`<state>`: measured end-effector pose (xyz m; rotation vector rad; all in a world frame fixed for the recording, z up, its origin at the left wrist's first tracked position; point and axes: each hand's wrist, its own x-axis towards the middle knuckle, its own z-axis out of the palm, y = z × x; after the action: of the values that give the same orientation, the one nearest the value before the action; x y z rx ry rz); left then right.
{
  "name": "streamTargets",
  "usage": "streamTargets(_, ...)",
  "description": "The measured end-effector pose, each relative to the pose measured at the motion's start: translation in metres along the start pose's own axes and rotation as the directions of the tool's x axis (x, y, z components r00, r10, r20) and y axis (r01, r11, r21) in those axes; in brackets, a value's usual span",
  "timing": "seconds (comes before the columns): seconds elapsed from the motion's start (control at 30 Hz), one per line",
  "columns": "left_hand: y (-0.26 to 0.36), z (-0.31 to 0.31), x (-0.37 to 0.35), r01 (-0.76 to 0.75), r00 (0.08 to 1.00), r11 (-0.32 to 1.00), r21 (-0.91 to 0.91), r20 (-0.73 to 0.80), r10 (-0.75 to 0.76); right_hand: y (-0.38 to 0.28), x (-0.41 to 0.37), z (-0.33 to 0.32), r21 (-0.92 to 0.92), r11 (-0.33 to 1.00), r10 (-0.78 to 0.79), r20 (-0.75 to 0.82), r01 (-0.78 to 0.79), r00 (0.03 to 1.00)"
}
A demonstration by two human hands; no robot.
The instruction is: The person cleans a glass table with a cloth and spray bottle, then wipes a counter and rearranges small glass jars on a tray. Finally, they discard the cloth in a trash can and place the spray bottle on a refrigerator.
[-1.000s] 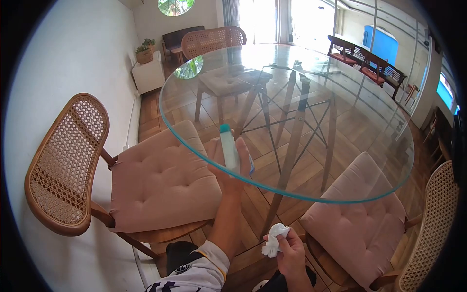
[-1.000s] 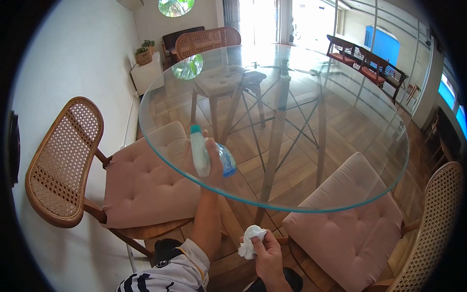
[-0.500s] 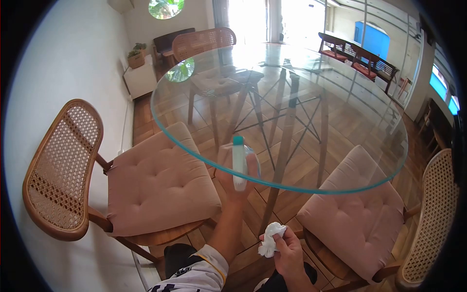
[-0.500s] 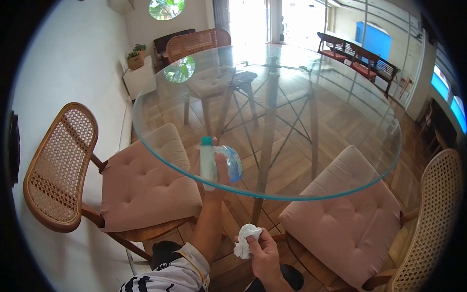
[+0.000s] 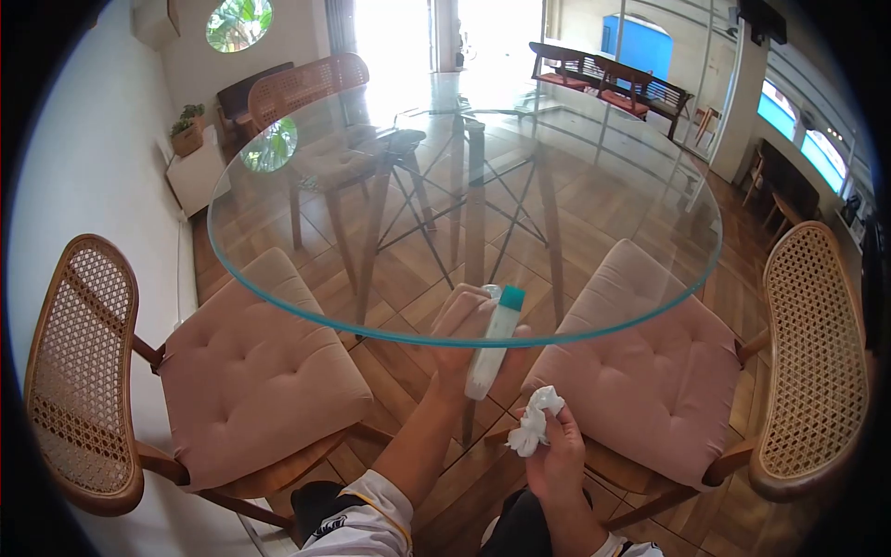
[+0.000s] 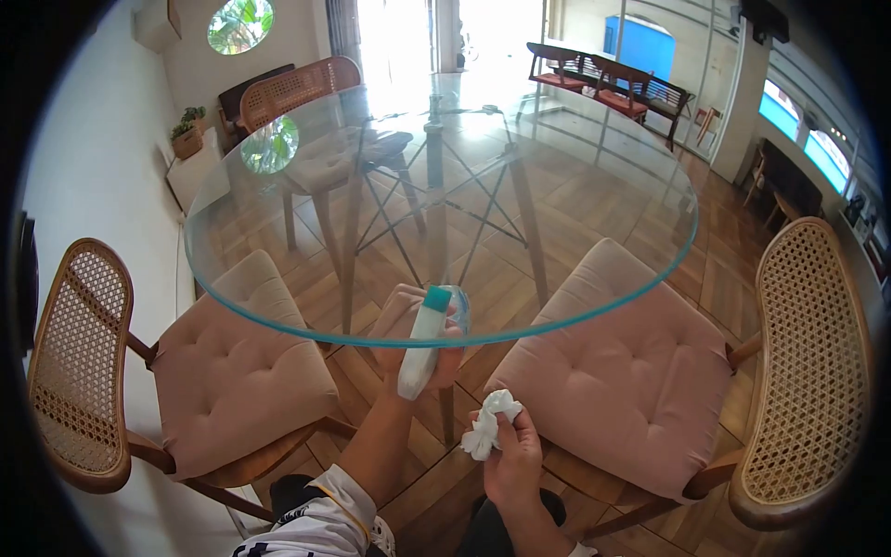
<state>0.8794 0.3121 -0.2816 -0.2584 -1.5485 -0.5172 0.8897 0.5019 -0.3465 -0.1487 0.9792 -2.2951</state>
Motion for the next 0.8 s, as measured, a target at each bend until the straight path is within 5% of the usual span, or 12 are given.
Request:
streamTargets(0.13, 0.002, 0.001, 0.013, -0.002, 1.000, 1.000, -0.001, 0.011, 0.002, -0.001, 0.002, 0.007, 0.025, 0.998, -0.053, -0.016, 0.054, 0.998)
streamTargets(0.23, 0.002, -0.015, 0.002, 0.005, 0.988, 1.000, 0.024, 0.157, -0.009, -0.021, 0.027, 0.019, -0.009, 0.993, -0.119, -0.031, 0.119, 0.992)
streamTargets(0.3, 0.027, -0.033, 0.013, 0.159, 0.951, 0.985, 0.073, 0.256, -0.173, -0.051, 0.059, 0.035, 0.015, 1.000, -0.025, 0.050, 0.024, 0.998)
streamTargets(0.4, 0.056, -0.067, 0.012, 0.275, 0.894, 0.954, 0.117, 0.335, -0.298, -0.057, 0.099, 0.075, 0.146, 0.986, -0.124, 0.309, 0.082, 0.943)
streamTargets(0.63, 0.101, -0.118, -0.054, 0.528, 0.701, 0.833, 0.162, 0.470, -0.536, -0.069, 0.124, 0.138, 0.327, 0.910, -0.041, 0.682, -0.254, 0.730)
streamTargets(0.73, 0.112, -0.131, -0.063, 0.619, 0.617, 0.770, 0.154, 0.512, -0.598, -0.099, 0.102, 0.114, 0.479, 0.849, -0.233, 0.720, -0.224, 0.654)
streamTargets(0.8, 0.120, -0.135, -0.068, 0.676, 0.561, 0.717, 0.171, 0.511, -0.651, -0.106, 0.087, 0.120, 0.513, 0.856, -0.273, 0.551, -0.062, 0.789)
